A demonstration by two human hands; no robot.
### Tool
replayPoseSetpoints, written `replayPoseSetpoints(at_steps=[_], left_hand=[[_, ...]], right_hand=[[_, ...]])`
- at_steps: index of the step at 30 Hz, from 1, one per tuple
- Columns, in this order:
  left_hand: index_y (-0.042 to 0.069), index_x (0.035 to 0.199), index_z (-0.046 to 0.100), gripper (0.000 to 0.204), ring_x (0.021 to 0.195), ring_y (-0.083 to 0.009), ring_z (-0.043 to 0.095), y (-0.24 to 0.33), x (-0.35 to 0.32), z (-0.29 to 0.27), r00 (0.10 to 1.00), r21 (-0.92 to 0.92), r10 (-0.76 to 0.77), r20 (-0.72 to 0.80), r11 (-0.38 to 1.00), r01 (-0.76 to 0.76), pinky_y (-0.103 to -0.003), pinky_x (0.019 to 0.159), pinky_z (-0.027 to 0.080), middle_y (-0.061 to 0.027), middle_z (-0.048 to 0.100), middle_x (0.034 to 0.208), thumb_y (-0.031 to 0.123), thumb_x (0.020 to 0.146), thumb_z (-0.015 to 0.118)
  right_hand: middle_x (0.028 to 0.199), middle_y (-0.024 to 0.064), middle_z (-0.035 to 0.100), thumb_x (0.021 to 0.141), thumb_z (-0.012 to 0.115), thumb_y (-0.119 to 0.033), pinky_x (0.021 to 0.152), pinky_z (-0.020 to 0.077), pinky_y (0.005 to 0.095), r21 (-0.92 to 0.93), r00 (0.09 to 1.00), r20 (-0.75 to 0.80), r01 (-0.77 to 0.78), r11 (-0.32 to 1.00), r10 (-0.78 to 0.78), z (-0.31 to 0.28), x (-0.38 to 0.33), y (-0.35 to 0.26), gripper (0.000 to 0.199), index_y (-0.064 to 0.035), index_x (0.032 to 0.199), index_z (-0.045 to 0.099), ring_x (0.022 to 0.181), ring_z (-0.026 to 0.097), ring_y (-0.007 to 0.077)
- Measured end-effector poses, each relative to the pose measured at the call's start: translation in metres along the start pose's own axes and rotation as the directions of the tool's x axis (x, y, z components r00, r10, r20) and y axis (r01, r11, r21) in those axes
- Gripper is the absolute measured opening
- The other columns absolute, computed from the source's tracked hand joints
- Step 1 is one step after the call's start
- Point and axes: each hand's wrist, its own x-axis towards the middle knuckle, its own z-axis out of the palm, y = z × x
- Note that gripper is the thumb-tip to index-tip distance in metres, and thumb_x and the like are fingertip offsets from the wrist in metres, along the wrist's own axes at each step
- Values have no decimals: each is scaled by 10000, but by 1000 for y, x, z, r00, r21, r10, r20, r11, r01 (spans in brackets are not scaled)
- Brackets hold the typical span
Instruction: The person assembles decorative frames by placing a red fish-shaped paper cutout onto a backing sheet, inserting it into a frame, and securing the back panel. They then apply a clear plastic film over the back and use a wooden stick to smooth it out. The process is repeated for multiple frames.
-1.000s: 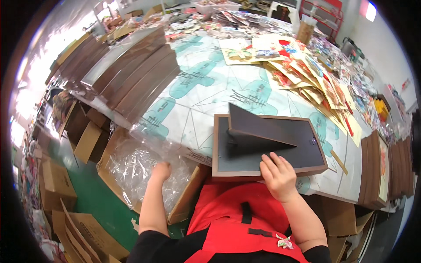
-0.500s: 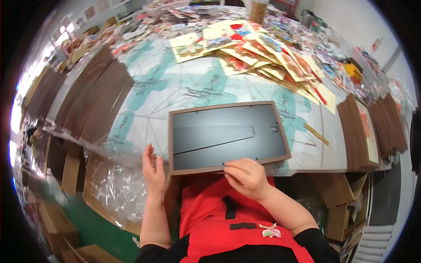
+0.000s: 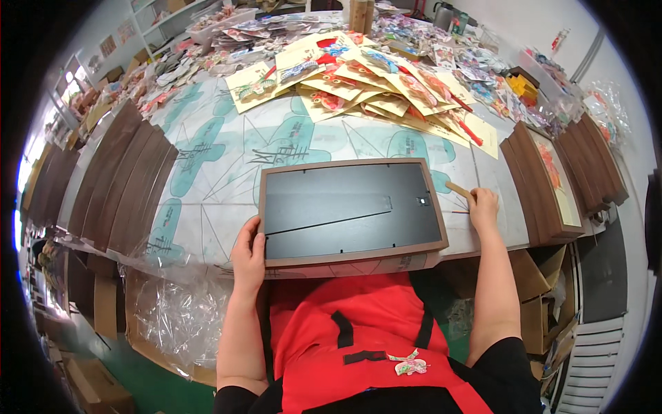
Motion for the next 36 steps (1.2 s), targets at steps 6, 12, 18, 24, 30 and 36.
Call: replayPoseSetpoints(at_steps=[6, 12, 18, 24, 30, 36], left_hand=[[-9, 1121, 569, 289, 1054, -364, 554, 40, -15, 12, 920, 347, 391, -28, 867, -358, -390, 917, 440, -194, 573, 1163, -28, 834, 535], [10, 1122, 575, 329, 1017, -326, 559, 57, -26, 37, 890, 131, 396, 225, 893, -430, -387, 873, 442, -161, 587, 1122, 24, 796, 619], [36, 1174, 558, 526, 978, -284, 532, 64, -20, 51, 867, 243, 343, 363, 863, -443, -366, 836, 395, -116, 585, 1079, 201, 711, 744], [52, 1168, 565, 561, 953, -273, 529, 69, -19, 63, 883, 321, 308, 353, 847, -424, -371, 803, 395, -98, 567, 1036, 222, 672, 765], [80, 1109, 601, 501, 901, -247, 526, 71, -19, 64, 886, 338, 287, 364, 846, -413, -359, 767, 384, -62, 561, 972, 237, 665, 770], [91, 1044, 631, 417, 864, -214, 525, 70, -20, 66, 882, 350, 305, 359, 833, -430, -342, 715, 361, -29, 558, 925, 228, 670, 756]], right_hand=[[926, 107, 613, 863, 568, -159, 809, 412, 465, -256, 999, 54, 7, 967, 7, 0, 8, 3, 123, -45, 879, 611, 952, 528, 325], [915, 121, 629, 914, 506, -152, 802, 428, 455, -115, 896, -366, 225, 967, -252, -18, 24, -38, 145, -45, 961, 591, 935, 572, 286], [733, 189, 604, 913, 497, -114, 588, 466, 395, 561, 980, -89, 198, 804, -179, -63, 0, -138, 137, -33, 1004, 560, 673, 595, 380], [629, 112, 588, 813, 641, -301, 516, 442, 420, 482, 802, 164, 442, 756, -574, -73, -47, -197, 266, -77, 692, 567, 594, 589, 332], [548, 107, 562, 794, 647, -314, 466, 432, 419, 445, 741, 141, 545, 711, -656, -71, -50, -204, 276, -89, 649, 579, 519, 573, 318], [524, 110, 554, 795, 636, -307, 460, 430, 420, 460, 671, 155, 600, 654, -725, -66, -42, -205, 266, -99, 634, 592, 503, 566, 325]])
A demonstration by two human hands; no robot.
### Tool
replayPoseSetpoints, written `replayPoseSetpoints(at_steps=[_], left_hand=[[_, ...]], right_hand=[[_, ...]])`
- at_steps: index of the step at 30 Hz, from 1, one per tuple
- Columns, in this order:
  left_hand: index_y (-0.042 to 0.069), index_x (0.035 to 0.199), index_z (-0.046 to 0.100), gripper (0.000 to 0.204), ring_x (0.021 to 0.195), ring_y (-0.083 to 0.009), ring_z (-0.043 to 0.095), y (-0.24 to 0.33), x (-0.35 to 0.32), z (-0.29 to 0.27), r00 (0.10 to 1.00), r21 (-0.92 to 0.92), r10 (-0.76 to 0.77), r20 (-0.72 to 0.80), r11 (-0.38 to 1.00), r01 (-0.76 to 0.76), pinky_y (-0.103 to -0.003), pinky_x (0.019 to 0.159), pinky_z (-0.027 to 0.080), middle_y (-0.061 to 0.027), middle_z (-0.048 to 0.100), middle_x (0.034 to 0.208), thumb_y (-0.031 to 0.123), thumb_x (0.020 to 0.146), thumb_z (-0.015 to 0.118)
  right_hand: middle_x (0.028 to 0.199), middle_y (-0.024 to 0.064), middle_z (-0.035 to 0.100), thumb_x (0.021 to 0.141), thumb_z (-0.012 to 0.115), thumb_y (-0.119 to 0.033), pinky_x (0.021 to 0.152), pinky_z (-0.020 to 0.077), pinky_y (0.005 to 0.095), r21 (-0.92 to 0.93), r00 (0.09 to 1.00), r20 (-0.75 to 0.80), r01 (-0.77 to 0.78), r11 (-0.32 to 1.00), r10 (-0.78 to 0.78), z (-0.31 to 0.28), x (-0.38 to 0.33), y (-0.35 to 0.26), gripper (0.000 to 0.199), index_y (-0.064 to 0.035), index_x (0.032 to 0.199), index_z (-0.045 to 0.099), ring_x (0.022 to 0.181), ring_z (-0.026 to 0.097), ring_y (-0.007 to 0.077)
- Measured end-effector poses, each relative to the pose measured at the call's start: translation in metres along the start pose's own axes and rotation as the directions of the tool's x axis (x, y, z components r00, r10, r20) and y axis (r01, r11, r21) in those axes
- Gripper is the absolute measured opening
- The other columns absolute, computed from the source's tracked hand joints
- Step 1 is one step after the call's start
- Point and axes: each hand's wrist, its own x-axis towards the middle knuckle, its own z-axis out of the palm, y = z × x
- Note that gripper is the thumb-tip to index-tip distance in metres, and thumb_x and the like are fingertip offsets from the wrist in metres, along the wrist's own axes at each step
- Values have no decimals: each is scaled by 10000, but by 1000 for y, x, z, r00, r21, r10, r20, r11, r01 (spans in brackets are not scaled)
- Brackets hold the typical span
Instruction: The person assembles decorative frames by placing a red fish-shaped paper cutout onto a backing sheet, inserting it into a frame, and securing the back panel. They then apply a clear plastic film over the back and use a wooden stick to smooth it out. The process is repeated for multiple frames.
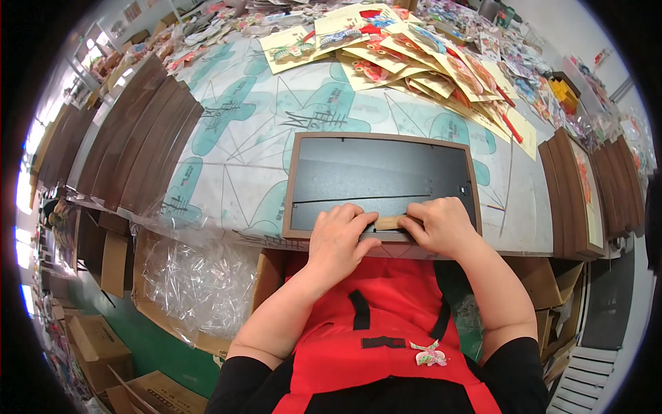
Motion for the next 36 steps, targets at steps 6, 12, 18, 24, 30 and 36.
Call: replayPoseSetpoints(at_steps=[6, 12, 18, 24, 30, 36], left_hand=[[93, 945, 631, 317, 823, -215, 530, 1, -1, 5, 999, -16, 12, -43, 1000, -13, -341, 696, 357, -26, 566, 873, 197, 670, 750], [91, 860, 629, 237, 775, -219, 534, -1, -5, 12, 992, 1, 58, -108, 998, -58, -345, 667, 357, -17, 581, 801, 176, 674, 747], [77, 914, 628, 258, 839, -239, 544, -2, -6, 3, 999, -56, 41, -29, 998, -43, -349, 707, 378, -39, 607, 893, 153, 695, 742], [37, 1120, 563, 476, 985, -286, 511, 31, 14, 16, 983, -112, 182, 8, 977, -179, -377, 813, 388, -110, 562, 1050, 176, 702, 745], [57, 1060, 579, 418, 913, -257, 510, 51, 34, 51, 984, -88, 173, 49, 982, -168, -367, 776, 376, -72, 545, 955, 180, 698, 745], [78, 990, 586, 347, 880, -242, 512, 53, 36, 59, 989, -93, 147, 33, 985, -143, -364, 754, 371, -45, 537, 920, 165, 693, 743]], right_hand=[[550, 92, 553, 770, 660, -307, 458, 422, 402, 35, 997, -14, 77, 996, -76, -2, 0, 4, 262, -104, 635, 567, 517, 564, 300], [575, 16, 507, 726, 701, -239, 465, 411, 340, -168, 952, -217, 181, 969, -216, 6, -22, -4, 222, -133, 668, 515, 522, 548, 215], [576, 48, 513, 741, 698, -203, 469, 406, 345, -69, 931, -364, 4, 998, -29, -3, -36, -1, 189, -112, 679, 544, 526, 545, 242], [558, 104, 552, 795, 664, -298, 461, 408, 384, -21, 947, -212, -252, 968, 242, -31, -65, 44, 294, -80, 625, 563, 517, 562, 301], [535, 108, 558, 799, 648, -347, 468, 425, 395, -62, 970, -150, -201, 978, 190, -33, -65, 44, 338, -88, 592, 577, 508, 568, 307], [524, 109, 558, 793, 646, -360, 463, 427, 405, -77, 990, -82, -121, 990, 114, -31, -63, 54, 325, -97, 608, 605, 489, 563, 311]])
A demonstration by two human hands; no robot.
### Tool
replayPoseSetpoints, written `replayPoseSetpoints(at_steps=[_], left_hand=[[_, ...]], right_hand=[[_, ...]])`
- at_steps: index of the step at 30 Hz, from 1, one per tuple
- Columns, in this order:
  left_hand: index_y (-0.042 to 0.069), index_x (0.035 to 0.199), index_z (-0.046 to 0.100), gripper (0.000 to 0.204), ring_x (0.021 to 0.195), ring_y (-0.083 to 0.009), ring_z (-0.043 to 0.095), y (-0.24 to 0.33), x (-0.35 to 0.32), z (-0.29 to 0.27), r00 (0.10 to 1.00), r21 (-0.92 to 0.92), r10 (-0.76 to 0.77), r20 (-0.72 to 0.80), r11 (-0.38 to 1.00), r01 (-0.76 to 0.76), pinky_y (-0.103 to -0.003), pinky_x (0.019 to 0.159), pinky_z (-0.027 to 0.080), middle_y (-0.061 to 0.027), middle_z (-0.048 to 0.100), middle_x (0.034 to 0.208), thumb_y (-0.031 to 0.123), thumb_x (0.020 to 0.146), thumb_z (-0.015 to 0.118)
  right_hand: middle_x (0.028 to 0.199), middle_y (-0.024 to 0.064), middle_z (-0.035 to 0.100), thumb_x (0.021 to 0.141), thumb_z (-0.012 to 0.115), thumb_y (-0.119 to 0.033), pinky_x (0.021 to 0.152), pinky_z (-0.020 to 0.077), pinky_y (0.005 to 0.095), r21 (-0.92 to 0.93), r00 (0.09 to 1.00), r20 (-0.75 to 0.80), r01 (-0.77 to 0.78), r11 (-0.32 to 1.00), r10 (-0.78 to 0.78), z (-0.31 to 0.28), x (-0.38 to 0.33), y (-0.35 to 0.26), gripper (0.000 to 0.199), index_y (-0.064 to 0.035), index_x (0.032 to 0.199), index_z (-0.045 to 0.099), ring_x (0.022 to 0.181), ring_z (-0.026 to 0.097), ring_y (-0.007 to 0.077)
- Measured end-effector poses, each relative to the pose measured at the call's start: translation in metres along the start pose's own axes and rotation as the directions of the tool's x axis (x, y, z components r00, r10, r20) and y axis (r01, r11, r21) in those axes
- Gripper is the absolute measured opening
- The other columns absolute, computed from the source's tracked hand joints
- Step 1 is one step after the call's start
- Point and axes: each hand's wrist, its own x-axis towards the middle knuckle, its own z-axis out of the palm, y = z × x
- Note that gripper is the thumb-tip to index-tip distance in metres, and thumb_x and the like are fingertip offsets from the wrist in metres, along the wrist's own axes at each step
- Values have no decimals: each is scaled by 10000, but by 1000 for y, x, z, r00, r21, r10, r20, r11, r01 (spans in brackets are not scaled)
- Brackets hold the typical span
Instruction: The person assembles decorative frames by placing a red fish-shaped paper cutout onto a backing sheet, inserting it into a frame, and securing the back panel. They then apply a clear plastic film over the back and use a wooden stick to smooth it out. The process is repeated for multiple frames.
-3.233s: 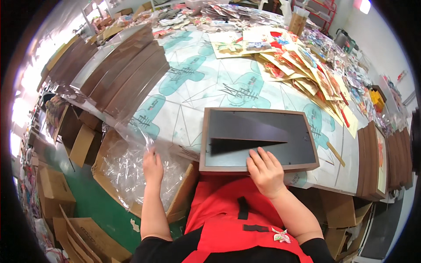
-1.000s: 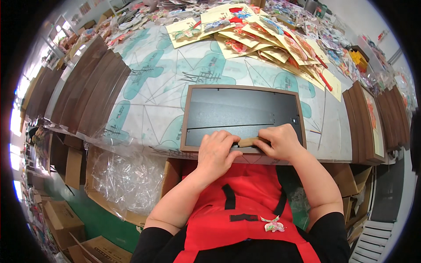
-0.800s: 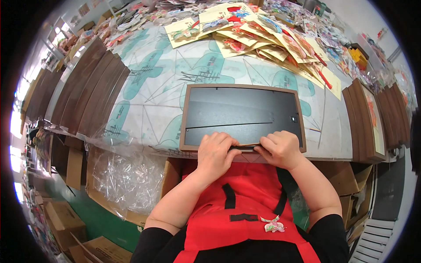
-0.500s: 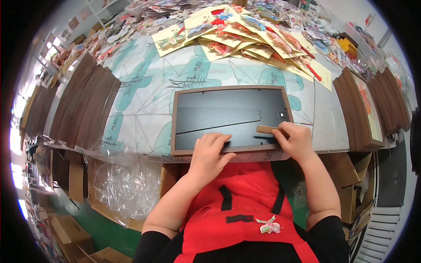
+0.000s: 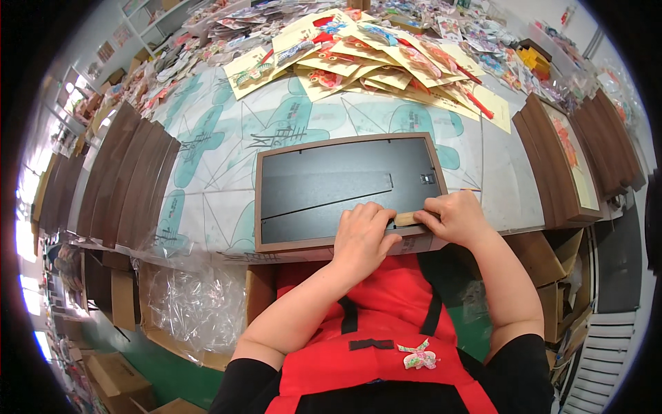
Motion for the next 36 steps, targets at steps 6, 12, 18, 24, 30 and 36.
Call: replayPoseSetpoints(at_steps=[6, 12, 18, 24, 30, 36], left_hand=[[84, 948, 597, 293, 864, -244, 529, 1, 0, 0, 1000, 12, -13, -8, 1000, 13, -366, 742, 372, -42, 560, 893, 169, 704, 734], [82, 897, 614, 230, 819, -245, 547, 1, -4, 6, 1000, 27, 12, -29, 1000, -11, -361, 708, 391, -41, 578, 833, 164, 714, 727], [60, 945, 598, 247, 873, -271, 556, -6, -10, 4, 998, -126, 48, -49, 991, -54, -387, 780, 413, -70, 599, 899, 112, 729, 708], [-15, 1223, 481, 521, 1116, -365, 480, -41, -42, -68, 904, 104, -110, -412, 981, 166, -416, 960, 377, -205, 516, 1189, 43, 741, 670], [-69, 1278, 432, 449, 1093, -365, 527, -129, -98, -70, 754, -378, -523, -398, 842, 385, -385, 964, 393, -249, 543, 1189, 92, 872, 533], [-74, 1313, 417, 401, 1183, -298, 508, -105, -95, -71, 728, -413, -554, -405, 821, 394, -331, 990, 368, -233, 528, 1261, 105, 954, 393]], right_hand=[[541, 105, 560, 773, 664, -345, 458, 414, 397, 51, 997, 51, 60, 997, -63, -5, 6, 5, 312, -97, 606, 579, 503, 562, 304], [584, 17, 475, 697, 730, -247, 485, 386, 352, -111, 971, -122, 192, 975, -205, -4, -24, -4, 233, -123, 706, 534, 533, 530, 207], [642, 10, 470, 671, 655, -78, 533, 406, 320, -279, 946, -200, 195, 940, -255, -2, -34, -12, 202, -114, 855, 580, 588, 532, 176], [660, 34, 472, 704, 596, -9, 520, 439, 360, -145, 964, -253, 40, 989, -77, -12, 1, -39, 476, -182, 1146, 623, 597, 539, 224], [677, 53, 479, 800, 598, -130, 513, 439, 363, 67, 967, -105, 240, 969, -232, 23, 65, -112, 296, -230, 1071, 658, 604, 546, 230], [689, 62, 493, 804, 584, -154, 507, 447, 361, 41, 947, 13, 321, 946, -322, 62, 101, -142, 265, -242, 1041, 664, 614, 573, 232]])
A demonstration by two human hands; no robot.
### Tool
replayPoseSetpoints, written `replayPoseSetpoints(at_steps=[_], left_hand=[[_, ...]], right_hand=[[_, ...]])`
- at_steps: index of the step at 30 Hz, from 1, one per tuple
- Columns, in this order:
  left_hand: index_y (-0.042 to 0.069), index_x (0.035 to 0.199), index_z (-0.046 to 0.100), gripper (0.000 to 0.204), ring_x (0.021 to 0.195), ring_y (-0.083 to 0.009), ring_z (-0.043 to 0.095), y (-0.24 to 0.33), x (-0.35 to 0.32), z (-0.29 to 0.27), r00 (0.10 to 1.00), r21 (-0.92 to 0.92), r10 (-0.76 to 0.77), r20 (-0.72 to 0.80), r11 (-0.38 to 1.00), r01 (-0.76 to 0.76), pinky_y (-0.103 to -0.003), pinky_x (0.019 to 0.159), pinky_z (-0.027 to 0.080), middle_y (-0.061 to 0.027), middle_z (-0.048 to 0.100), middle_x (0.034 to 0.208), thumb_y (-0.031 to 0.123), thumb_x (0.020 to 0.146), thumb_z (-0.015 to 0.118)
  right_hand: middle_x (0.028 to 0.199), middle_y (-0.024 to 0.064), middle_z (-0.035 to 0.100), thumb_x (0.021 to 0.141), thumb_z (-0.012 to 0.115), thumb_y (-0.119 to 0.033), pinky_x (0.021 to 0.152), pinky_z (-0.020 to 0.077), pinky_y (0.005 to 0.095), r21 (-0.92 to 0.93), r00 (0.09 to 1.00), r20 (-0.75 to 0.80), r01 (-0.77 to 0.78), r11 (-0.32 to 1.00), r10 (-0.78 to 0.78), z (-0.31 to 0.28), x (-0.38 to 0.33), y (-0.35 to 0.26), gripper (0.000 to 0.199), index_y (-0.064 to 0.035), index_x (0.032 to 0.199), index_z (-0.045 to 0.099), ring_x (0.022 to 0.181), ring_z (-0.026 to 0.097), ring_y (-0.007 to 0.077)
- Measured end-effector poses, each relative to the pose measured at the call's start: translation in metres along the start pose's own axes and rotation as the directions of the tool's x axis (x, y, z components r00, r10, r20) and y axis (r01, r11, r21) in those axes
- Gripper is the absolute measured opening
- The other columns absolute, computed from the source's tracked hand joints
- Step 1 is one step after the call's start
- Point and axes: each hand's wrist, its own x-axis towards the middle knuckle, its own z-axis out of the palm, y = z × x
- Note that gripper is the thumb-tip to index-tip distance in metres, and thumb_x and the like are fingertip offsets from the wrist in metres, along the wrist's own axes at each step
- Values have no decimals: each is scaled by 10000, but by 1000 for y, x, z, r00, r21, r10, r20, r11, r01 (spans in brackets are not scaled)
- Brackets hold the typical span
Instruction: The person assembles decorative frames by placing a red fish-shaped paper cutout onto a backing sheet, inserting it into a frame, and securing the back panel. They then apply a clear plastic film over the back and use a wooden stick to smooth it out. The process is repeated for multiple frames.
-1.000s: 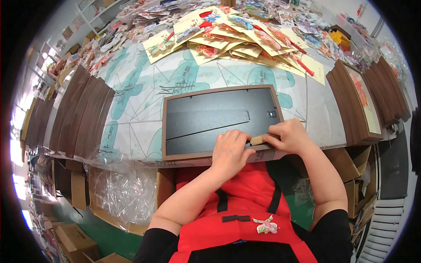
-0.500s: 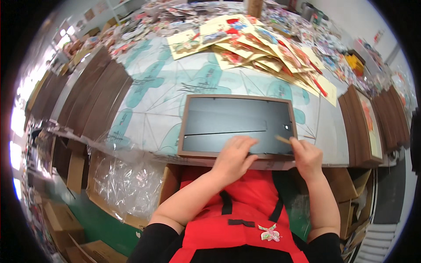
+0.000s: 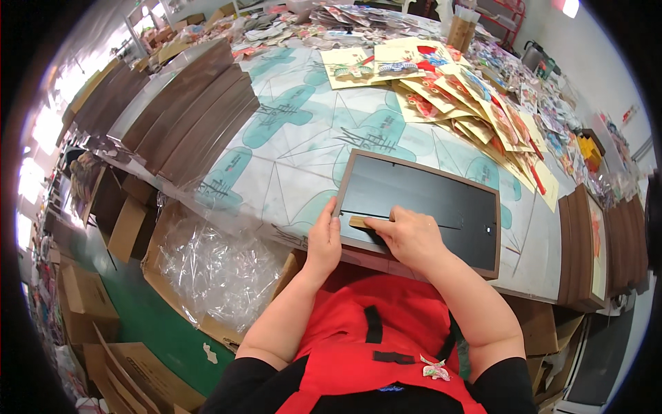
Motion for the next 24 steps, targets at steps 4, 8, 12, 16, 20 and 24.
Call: replayPoseSetpoints(at_steps=[4, 8, 12, 16, 20, 24], left_hand=[[-82, 1310, 412, 396, 1192, -352, 497, -2, -1, 2, 999, -6, 17, -27, 1000, -17, -360, 991, 378, -256, 511, 1271, 104, 961, 380], [-85, 1310, 411, 396, 1207, -361, 480, -4, -2, 4, 999, -29, 19, -31, 999, -20, -370, 1004, 370, -257, 495, 1288, 95, 960, 372], [-86, 1312, 404, 397, 1216, -370, 467, -6, -3, 4, 998, -18, 47, -32, 999, -47, -378, 1009, 367, -258, 479, 1303, 87, 957, 370], [-84, 1311, 402, 392, 1212, -373, 470, -6, -2, 2, 997, 17, 78, -19, 997, -78, -381, 1005, 371, -261, 473, 1306, 71, 952, 369], [-82, 1301, 411, 391, 1199, -363, 486, -4, -3, -1, 999, 1, 37, 3, 999, -37, -369, 998, 377, -253, 486, 1295, 75, 944, 390], [-80, 1291, 419, 393, 1193, -305, 506, -13, 12, -13, 989, -201, -89, 118, 973, 111, -350, 991, 385, -245, 500, 1286, 87, 936, 443]], right_hand=[[705, 65, 500, 764, 593, -123, 521, 467, 358, -38, 1000, 26, 17, 999, -17, 2, 9, -8, 331, -240, 1067, 656, 619, 585, 231], [707, 64, 498, 754, 589, -104, 536, 483, 352, -95, 998, 40, 46, 994, -42, 7, 13, -13, 356, -215, 1086, 652, 618, 586, 230], [724, 80, 537, 777, 577, -107, 546, 492, 357, -66, 995, 97, -29, 997, 36, 3, 16, -21, 315, -181, 1075, 650, 623, 608, 243], [704, 106, 562, 829, 571, -151, 526, 487, 391, -43, 968, 216, -124, 991, 131, -8, 32, -31, 239, -201, 1044, 662, 623, 617, 285], [686, 111, 554, 860, 564, -181, 543, 488, 417, -128, 962, 249, -79, 989, 109, -18, 36, -42, 209, -204, 1043, 662, 615, 603, 313], [728, 111, 544, 863, 556, -166, 566, 490, 421, -26, 949, -20, -315, 949, 314, -23, 19, -15, 225, -209, 1061, 655, 634, 594, 322]])
